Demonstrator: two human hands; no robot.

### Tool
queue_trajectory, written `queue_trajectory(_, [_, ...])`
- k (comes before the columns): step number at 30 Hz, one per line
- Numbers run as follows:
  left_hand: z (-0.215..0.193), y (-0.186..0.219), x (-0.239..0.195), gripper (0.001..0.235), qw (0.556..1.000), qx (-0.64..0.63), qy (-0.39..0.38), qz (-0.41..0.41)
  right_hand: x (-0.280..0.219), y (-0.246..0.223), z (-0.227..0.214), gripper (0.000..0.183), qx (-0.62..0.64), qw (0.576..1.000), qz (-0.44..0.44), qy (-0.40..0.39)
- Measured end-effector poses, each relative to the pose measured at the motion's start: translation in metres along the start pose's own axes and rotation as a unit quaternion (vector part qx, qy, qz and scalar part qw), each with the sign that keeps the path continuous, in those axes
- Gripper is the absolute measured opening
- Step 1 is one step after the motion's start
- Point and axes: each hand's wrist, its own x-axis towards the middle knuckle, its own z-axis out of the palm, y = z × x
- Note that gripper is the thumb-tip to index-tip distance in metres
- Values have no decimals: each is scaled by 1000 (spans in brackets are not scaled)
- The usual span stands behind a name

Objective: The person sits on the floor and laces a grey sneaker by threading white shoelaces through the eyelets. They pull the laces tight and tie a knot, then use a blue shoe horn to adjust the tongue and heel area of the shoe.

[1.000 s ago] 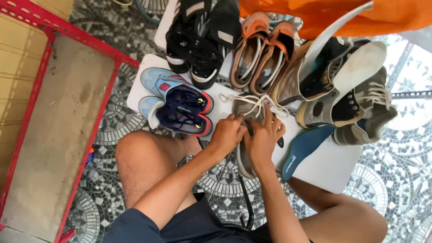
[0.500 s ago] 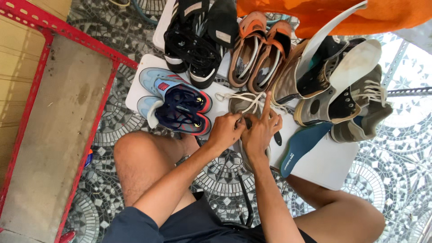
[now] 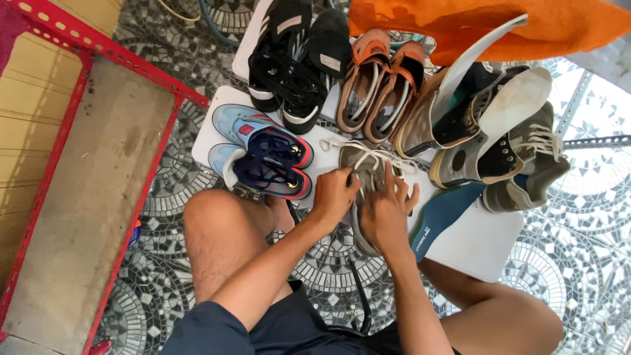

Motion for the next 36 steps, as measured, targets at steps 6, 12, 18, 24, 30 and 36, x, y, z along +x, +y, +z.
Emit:
queue_trajectory(6, [11,-6,4,26,996,85,-6,-29,-81,9,-49,12,110,987,4,-117])
queue_trajectory(12, [7,-4,4,26,997,78,0,7,-156,37,-87,25,236,956,0,-174])
queue_trajectory(18, [6,-7,4,24,997,79,-13,7,-200,62,-58,16,294,862,-144,-388])
queue_trajectory(24, [7,-5,5,24,995,103,14,9,-202,70,-9,19,89,903,-86,-412])
queue_trajectory(30, [5,-3,5,30,993,118,27,5,-135,56,-15,47,111,993,25,-44])
queue_trajectory(36, [6,-4,7,34,995,95,10,27,-128,55,8,21,126,989,-55,-55])
